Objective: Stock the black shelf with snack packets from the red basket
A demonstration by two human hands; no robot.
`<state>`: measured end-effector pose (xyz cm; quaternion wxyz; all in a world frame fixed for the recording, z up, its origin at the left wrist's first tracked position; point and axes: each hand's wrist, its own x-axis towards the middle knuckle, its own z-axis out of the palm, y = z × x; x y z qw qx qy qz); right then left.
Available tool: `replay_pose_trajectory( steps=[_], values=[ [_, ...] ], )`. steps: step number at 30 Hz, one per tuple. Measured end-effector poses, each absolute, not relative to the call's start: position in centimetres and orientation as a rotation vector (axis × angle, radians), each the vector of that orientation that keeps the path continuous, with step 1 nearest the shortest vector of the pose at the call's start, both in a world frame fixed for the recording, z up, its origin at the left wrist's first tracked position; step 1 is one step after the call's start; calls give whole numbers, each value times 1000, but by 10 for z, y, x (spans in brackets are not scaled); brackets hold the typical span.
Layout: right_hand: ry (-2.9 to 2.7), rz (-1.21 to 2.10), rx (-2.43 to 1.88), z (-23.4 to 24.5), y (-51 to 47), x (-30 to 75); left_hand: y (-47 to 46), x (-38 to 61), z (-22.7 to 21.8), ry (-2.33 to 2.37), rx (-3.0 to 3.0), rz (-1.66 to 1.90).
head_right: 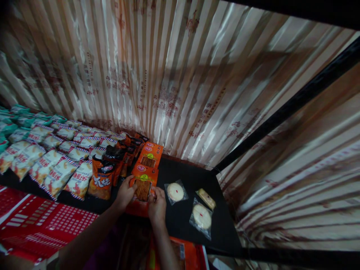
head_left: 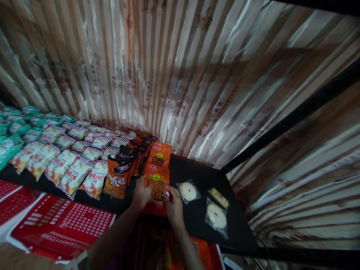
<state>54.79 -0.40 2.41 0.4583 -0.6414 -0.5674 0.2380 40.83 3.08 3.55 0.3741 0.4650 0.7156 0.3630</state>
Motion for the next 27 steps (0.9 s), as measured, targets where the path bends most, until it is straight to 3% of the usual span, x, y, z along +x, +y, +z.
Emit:
replay_pose_trajectory(
  steps=[6, 27],
  values=[
    [-1432, 541, -1651, 21, 16, 546, 45, 411, 53, 1909, 1268, 765],
    [-1493, 450, -1752, 30, 64, 551, 85, 422, 73, 1935, 1446, 743]
  ],
)
